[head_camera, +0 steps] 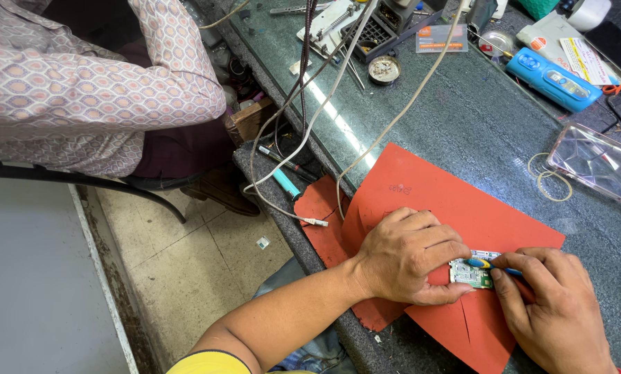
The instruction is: The person applies adhesive from a yellow bottle to the internal chassis of a mobile phone and presses a green circuit board into place.
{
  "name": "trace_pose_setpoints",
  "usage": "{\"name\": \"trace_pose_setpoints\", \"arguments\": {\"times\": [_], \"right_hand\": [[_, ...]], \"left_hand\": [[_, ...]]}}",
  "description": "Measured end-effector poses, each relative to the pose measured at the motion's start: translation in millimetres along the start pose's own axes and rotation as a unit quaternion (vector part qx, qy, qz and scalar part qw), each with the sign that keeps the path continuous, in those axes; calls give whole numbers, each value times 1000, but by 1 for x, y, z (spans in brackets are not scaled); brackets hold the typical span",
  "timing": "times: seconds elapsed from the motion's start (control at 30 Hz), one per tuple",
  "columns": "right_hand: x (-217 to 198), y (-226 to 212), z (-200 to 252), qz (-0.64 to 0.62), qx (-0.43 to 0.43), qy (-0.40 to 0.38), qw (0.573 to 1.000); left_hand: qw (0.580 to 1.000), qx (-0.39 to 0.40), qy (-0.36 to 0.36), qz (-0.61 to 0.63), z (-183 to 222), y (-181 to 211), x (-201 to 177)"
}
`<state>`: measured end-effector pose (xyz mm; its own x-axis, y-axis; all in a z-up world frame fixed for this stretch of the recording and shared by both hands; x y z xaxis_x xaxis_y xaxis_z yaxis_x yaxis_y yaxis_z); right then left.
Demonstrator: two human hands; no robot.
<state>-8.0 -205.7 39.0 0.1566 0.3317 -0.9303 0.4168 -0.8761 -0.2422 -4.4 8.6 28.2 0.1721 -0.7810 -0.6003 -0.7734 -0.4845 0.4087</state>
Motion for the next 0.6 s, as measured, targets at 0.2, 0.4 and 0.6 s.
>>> {"name": "trace_pose_setpoints", "arguments": {"times": [0.2,0.4,0.6], "right_hand": [[-6,-9,0,30,5,27,999],[-3,-5,0,24,13,7,1000],[-2,-4,1,17,9,9,1000]], "left_hand": [[1000,2,2,1,0,0,0],[1000,-1,3,-1,0,0,1],[1000,1,2,1,0,0,0]]}}
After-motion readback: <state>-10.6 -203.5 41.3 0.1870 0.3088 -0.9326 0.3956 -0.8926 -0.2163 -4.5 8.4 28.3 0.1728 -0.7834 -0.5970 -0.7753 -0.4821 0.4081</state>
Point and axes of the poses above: each hand's wrist, its own z-axis away from the middle knuckle, its own x-axis out of the palm, y = z × x, the point moved 4 cm from there along -z, towards the middle knuckle, and after that the axes turned 4 degrees about -y, right-handed, at the moved point
